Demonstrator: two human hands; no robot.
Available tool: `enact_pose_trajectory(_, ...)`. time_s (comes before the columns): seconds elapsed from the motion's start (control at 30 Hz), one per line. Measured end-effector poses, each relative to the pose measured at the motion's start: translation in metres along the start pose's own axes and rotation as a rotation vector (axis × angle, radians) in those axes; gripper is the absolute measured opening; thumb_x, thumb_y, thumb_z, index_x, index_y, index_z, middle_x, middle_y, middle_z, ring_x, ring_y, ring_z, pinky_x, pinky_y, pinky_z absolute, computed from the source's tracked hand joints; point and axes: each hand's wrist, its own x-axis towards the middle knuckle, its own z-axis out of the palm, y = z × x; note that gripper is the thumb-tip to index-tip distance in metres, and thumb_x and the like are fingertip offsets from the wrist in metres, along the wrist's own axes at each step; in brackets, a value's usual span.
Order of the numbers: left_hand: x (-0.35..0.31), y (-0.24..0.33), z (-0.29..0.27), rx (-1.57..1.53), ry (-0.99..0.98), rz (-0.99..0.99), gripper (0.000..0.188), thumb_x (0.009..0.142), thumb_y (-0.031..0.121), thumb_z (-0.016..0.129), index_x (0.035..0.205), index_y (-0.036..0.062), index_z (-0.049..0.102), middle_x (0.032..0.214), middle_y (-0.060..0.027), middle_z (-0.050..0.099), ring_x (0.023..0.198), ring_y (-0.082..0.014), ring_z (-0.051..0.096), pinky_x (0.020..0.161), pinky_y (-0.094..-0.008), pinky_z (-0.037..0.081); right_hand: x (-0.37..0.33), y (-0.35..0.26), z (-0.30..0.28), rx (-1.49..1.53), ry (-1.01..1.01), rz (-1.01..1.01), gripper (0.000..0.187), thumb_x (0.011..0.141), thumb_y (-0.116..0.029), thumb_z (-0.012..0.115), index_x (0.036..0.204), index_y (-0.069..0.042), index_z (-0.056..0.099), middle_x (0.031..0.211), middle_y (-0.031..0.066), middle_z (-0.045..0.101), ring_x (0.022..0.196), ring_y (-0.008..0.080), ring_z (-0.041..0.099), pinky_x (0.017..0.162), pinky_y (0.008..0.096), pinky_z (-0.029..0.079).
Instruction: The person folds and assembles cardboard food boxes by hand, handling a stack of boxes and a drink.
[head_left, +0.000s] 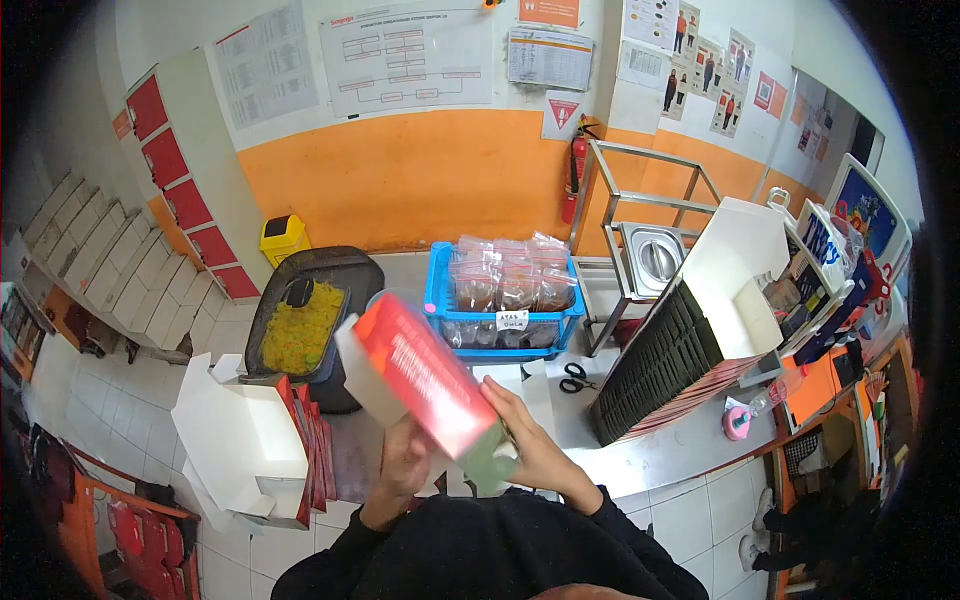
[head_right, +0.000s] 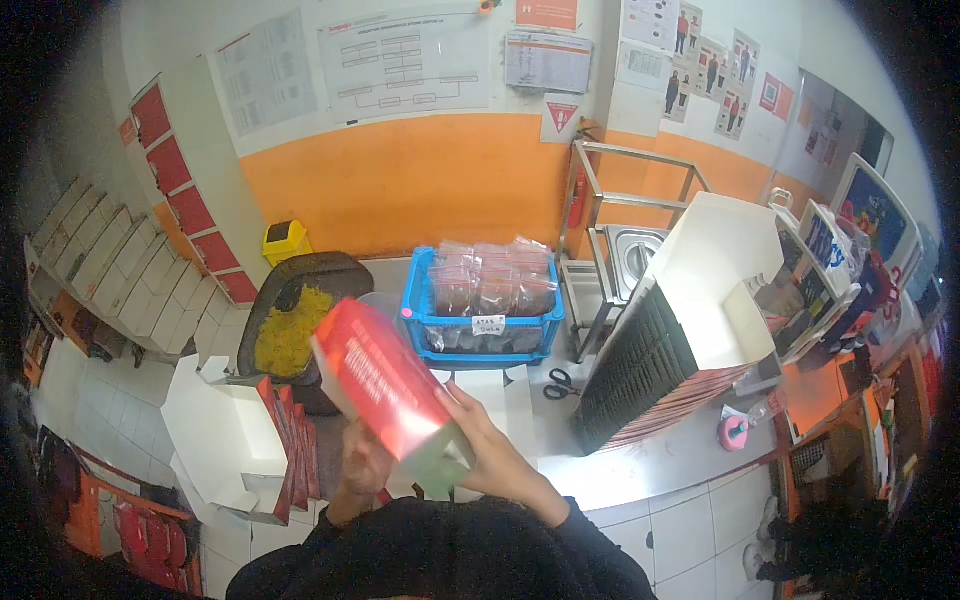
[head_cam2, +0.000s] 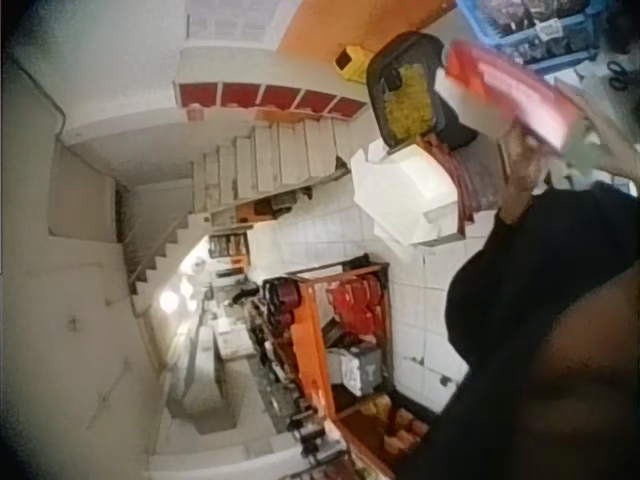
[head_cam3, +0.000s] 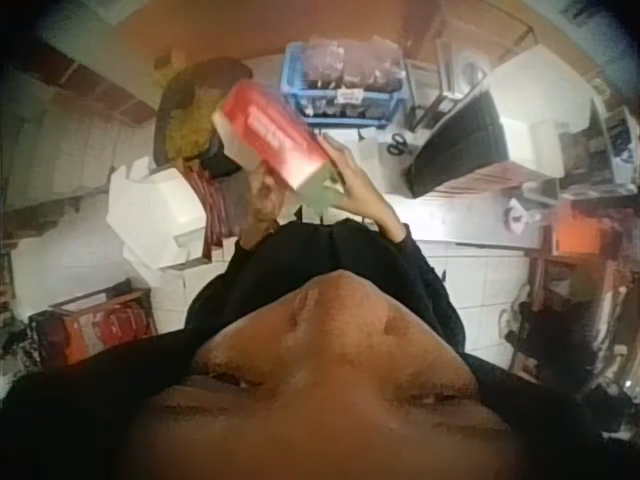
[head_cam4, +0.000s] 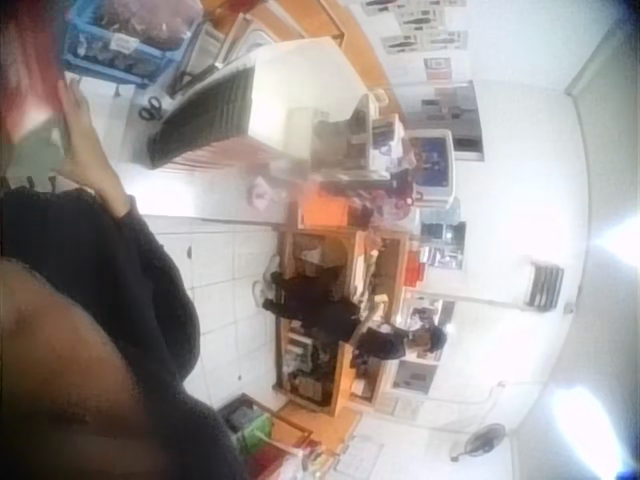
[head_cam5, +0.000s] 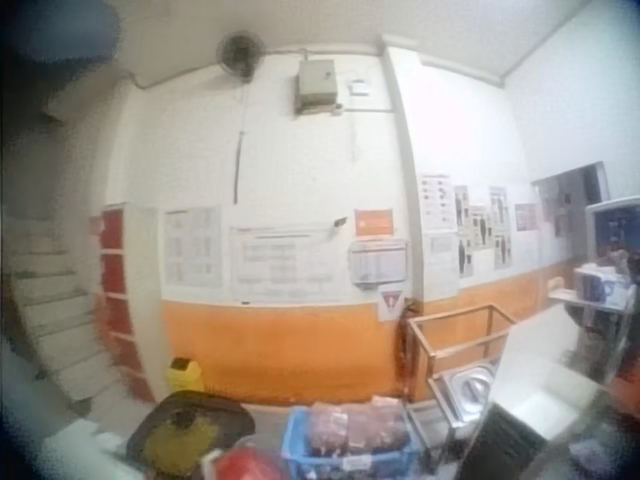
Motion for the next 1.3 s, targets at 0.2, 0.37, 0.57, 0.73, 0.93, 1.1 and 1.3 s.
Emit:
enact_pose_trajectory(0.2,0.01,0.007,0.033,0.055,-0.136,0.078,0.068,0.086,0.005,0.069,0.143,0.0036,0.032,0.141,-0.01,0.044,0.125,-0.0216,0.049,0.098,-0.0373,0.049,-0.002,0.003,0.005,-0.228,0.114,-0.005,0.09,0.066,0.016,0.064,0.147,-0.016,0.04,0.147,0.0184,0.033,0.115,0.0317,0.054,0.09,0.0375,0.052)
enact_pose_trajectory(0.37,0.021,0.015,0.043,-0.121,0.306,-0.064,0.04,0.089,-0.006,0.057,0.128,-0.0018,0.049,0.12,-0.0108,0.062,0.106,-0.0182,0.062,0.089,-0.0338,0.053,-0.007,0.013,0.012,-0.155,0.452,0.101,0.075,0.069,0.015,0.064,0.138,-0.011,0.051,0.146,0.0183,0.033,0.112,0.0288,0.058,0.088,0.0364,0.055)
enact_pose_trajectory(0.57,0.014,0.011,0.038,-0.095,0.352,-0.011,0.042,0.088,-0.006,0.058,0.128,-0.0035,0.048,0.123,-0.0131,0.059,0.109,-0.0217,0.06,0.092,-0.0361,0.048,-0.01,0.017,0.006,-0.17,0.517,0.197,0.032,0.089,-0.006,0.063,0.122,-0.003,0.061,0.096,0.0147,0.068,0.079,0.0235,0.071,0.069,0.0311,0.059)
enact_pose_trajectory(0.73,0.006,-0.001,0.027,0.64,0.301,0.304,0.025,0.091,-0.002,0.06,0.116,-0.0066,0.059,0.111,-0.0121,0.066,0.1,-0.0156,0.063,0.087,-0.0288,0.05,-0.014,0.009,0.004,0.067,0.562,0.4,0.022,0.093,-0.009,0.063,0.113,0.002,0.063,0.091,0.0105,0.068,0.071,0.0135,0.067,0.058,0.0257,0.055)
enact_pose_trajectory(0.93,0.009,-0.009,0.034,0.58,0.361,0.438,0.026,0.086,-0.005,0.066,0.111,-0.0047,0.059,0.104,-0.0101,0.066,0.094,-0.0163,0.065,0.081,-0.0286,0.051,-0.013,0.004,0.006,-0.213,0.688,-0.002,0.026,0.083,0.003,0.07,0.108,0.0,0.067,0.086,0.0095,0.066,0.078,0.0157,0.065,0.065,0.0262,0.052)
enact_pose_trajectory(1.1,0.008,-0.012,0.037,0.634,0.279,0.457,0.029,0.084,-0.006,0.068,0.112,-0.0032,0.059,0.103,-0.0103,0.066,0.093,-0.0178,0.065,0.08,-0.0295,0.051,-0.007,-0.008,0.006,-0.531,0.593,-0.269,0.047,0.07,0.009,0.071,0.114,-0.007,0.07,0.086,0.0087,0.064,0.071,0.0228,0.061,0.062,0.0306,0.049)
enact_pose_trajectory(1.3,0.005,-0.024,0.017,0.502,0.376,0.329,0.024,0.085,-0.003,0.069,0.108,-0.0014,0.062,0.099,-0.0101,0.068,0.087,-0.0185,0.066,0.077,-0.0308,0.051,-0.011,-0.006,0.003,-0.526,0.325,-0.259,0.049,0.07,0.004,0.07,0.117,-0.009,0.069,0.087,0.0069,0.062,0.074,0.0224,0.058,0.064,0.0332,0.049)
